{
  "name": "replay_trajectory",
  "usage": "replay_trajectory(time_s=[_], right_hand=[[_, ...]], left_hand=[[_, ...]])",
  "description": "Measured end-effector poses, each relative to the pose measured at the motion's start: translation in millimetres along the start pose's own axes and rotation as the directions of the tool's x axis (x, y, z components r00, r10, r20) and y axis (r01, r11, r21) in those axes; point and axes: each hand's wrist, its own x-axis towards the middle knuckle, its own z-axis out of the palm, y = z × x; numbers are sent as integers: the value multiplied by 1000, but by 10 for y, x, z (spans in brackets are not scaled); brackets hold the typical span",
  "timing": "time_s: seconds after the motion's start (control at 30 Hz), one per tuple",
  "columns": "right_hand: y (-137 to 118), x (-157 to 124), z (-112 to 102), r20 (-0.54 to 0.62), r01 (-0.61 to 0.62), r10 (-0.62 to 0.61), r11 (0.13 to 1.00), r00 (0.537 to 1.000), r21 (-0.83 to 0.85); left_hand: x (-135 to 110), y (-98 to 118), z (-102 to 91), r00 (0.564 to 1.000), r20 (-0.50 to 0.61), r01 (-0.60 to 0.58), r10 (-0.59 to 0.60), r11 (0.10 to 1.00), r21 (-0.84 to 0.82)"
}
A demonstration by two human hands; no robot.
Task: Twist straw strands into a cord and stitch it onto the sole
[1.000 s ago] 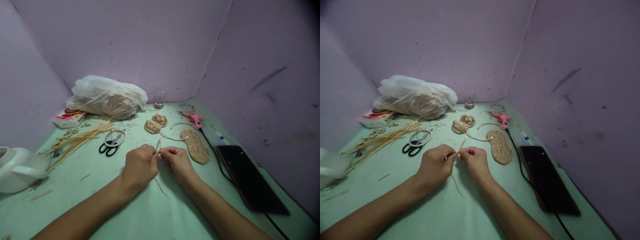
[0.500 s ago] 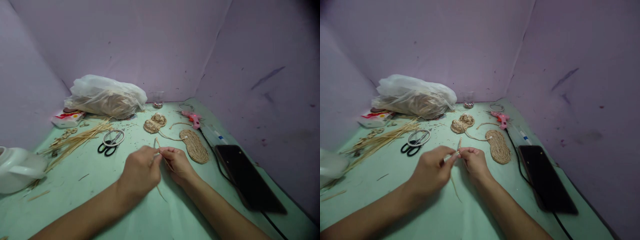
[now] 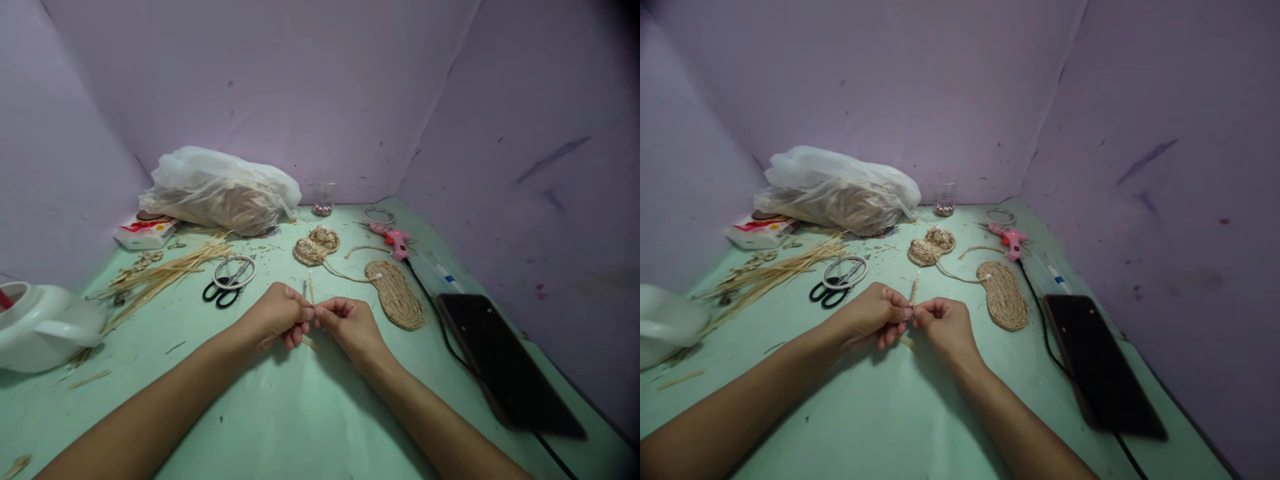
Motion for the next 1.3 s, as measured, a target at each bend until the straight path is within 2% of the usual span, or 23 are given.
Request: replay_trajectory(time_s=[0.17, 0.27, 0.37, 0.5, 0.63, 0.8, 0.97, 1.03, 1.13, 1.23, 1.3], right_hand=[[-11, -16, 7, 2, 18, -18, 999, 1000, -40], [-13, -21, -7, 51, 18, -17, 999, 999, -32], [-16, -16, -36, 109, 66, -58, 995, 992, -76], [-26, 0, -79, 141, 155, -129, 968, 982, -196], [-37, 4, -109, 128, 180, -145, 925, 981, -335], [-53, 12, -123, 59, 176, -167, 891, 984, -419], [-91, -16, -109, 16, 143, -151, 887, 988, -438], [-86, -56, -89, 13, 165, -179, 869, 984, -466], [-48, -131, -52, 27, 294, -339, 770, 940, -566], [10, -181, -24, 116, 455, -528, 576, 841, -679], [49, -192, -13, 170, 506, -591, 467, 789, -725]], left_hand=[[12, 11, -17, 999, -34, -19, 24, 990, 137], [31, -7, -59, 989, 33, -145, 142, 972, 183], [55, -37, -114, 961, 112, -271, 254, 948, 169], [100, -84, -149, 949, 145, -300, 280, 943, 146], [119, -121, -107, 955, 68, -297, 290, 942, 157], [125, -158, -20, 947, -32, -312, 318, 941, 129], [147, -181, 45, 952, -157, -264, 261, 964, 3], [140, -163, 73, 959, -200, -225, 202, 970, -96], [112, -116, 114, 970, -222, -150, 96, 959, -242], [92, -85, 133, 978, -206, -95, 32, 946, -309], [92, -90, 132, 983, -184, -70, 6, 937, -342]])
